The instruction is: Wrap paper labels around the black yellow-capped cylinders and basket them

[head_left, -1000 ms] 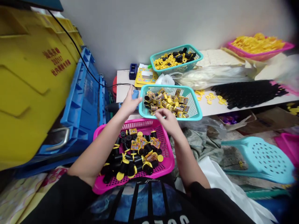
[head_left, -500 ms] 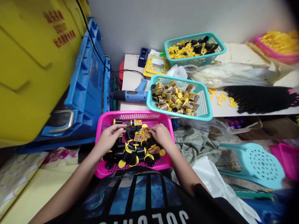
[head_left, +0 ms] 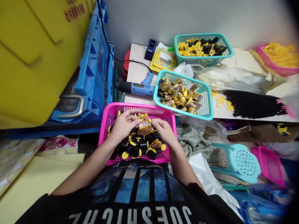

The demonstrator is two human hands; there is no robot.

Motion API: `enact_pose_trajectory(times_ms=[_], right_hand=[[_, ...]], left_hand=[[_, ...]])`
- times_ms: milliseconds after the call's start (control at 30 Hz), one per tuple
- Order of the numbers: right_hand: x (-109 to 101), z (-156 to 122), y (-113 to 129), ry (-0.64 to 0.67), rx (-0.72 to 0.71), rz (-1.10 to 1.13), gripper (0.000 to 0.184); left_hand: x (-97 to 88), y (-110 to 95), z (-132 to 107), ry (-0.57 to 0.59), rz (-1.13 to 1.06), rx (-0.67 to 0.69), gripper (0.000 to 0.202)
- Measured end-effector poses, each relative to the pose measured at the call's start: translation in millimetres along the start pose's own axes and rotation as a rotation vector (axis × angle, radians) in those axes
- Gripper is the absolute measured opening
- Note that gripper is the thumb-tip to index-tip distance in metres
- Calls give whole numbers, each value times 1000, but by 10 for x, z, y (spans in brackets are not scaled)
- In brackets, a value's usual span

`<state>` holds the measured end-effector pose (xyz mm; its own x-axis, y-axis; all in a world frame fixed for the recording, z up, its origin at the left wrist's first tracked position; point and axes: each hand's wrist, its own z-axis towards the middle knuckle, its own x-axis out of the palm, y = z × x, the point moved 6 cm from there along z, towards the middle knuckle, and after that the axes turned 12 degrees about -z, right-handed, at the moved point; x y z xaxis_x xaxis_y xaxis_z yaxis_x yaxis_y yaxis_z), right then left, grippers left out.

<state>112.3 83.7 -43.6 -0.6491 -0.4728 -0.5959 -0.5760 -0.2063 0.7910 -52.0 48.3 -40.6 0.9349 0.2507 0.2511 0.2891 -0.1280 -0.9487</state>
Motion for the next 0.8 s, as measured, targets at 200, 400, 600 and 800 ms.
enact_pose_trajectory(times_ms=[200,400,600,800], right_hand=[[362,-122,-66,293,-29,-826,24],[509,-138,5,495,-104,-1039,43],[414,-212,37,526,-147,-955,30],[-28,-117,77,134,-15,73,29]], left_hand=[[-379,48,-106,-139,32,-46,32],[-552,75,-158,-224,166,-23,29],[-598,52,-169,-163,172,-8,30],[-523,38,-176,-120,190,15,27]])
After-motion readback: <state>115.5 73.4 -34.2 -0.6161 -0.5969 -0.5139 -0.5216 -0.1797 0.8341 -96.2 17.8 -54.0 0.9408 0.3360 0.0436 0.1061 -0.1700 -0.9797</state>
